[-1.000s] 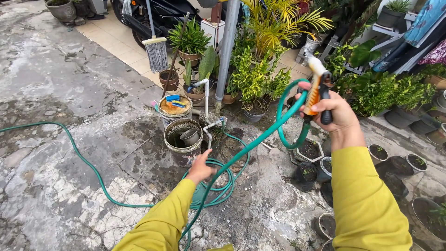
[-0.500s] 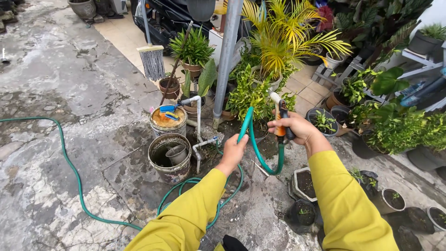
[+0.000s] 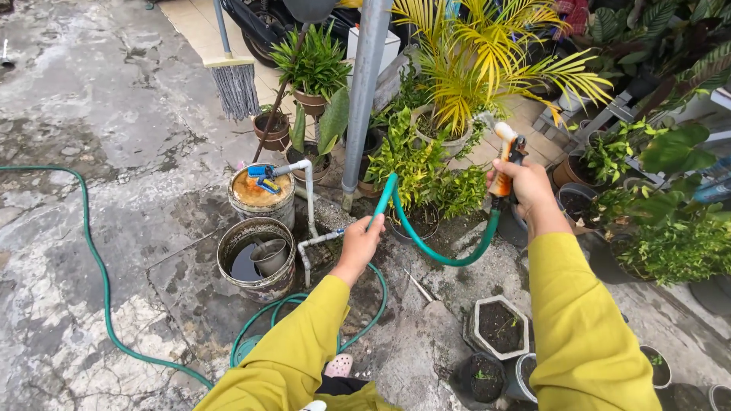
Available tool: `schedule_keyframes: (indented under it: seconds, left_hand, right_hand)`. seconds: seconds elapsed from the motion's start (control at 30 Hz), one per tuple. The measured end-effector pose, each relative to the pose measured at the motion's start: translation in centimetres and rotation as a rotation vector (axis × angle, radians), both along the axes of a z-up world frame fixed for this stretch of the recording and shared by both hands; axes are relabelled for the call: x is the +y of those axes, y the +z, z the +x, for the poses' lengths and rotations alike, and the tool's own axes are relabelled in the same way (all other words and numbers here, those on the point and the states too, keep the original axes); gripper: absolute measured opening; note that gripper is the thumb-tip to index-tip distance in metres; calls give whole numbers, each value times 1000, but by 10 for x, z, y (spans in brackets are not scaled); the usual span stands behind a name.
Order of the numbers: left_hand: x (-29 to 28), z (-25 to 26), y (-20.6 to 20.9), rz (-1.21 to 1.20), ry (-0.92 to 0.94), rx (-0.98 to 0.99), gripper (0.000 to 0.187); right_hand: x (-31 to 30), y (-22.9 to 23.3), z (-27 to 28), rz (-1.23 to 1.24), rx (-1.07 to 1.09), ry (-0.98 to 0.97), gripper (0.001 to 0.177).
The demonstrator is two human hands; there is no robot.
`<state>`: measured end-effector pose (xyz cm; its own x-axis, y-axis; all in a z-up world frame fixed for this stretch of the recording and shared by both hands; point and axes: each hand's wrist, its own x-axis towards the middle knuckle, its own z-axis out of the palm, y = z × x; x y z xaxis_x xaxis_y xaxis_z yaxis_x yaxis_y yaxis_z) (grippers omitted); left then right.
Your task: Watering a variety of potted plants in an outdoor garden area using a hose and spray nozzle.
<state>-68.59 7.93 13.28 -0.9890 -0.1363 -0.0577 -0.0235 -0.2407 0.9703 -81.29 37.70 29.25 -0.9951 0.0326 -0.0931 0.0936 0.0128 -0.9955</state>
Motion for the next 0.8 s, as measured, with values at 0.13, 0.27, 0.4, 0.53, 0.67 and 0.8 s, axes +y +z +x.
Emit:
schedule_keyframes:
  seconds: [0.13, 0.27, 0.4, 0.53, 0.67, 0.8]
  left_hand:
    - [-3, -41, -21, 34, 26, -48, 35]
    - [-2, -58, -8, -79, -2, -83, 29]
    - [0, -88, -41, -82, -41, -67, 36]
    - [-5, -97, -48, -89, -63, -108, 35]
    - [-13, -108, -60, -24, -48, -124, 37]
    - [-13, -118, -67, -6, -50, -113, 34]
  right_hand:
    - [11, 15, -42, 85, 10, -139, 21]
    - [19, 53, -85, 166, 14, -184, 18]
    - [17, 93, -117, 279, 181, -264, 18]
    - [29, 119, -154, 127, 232, -105, 14]
    - [35, 128, -171, 221, 426, -168, 17]
    - [36, 128, -185, 299, 238, -96, 23]
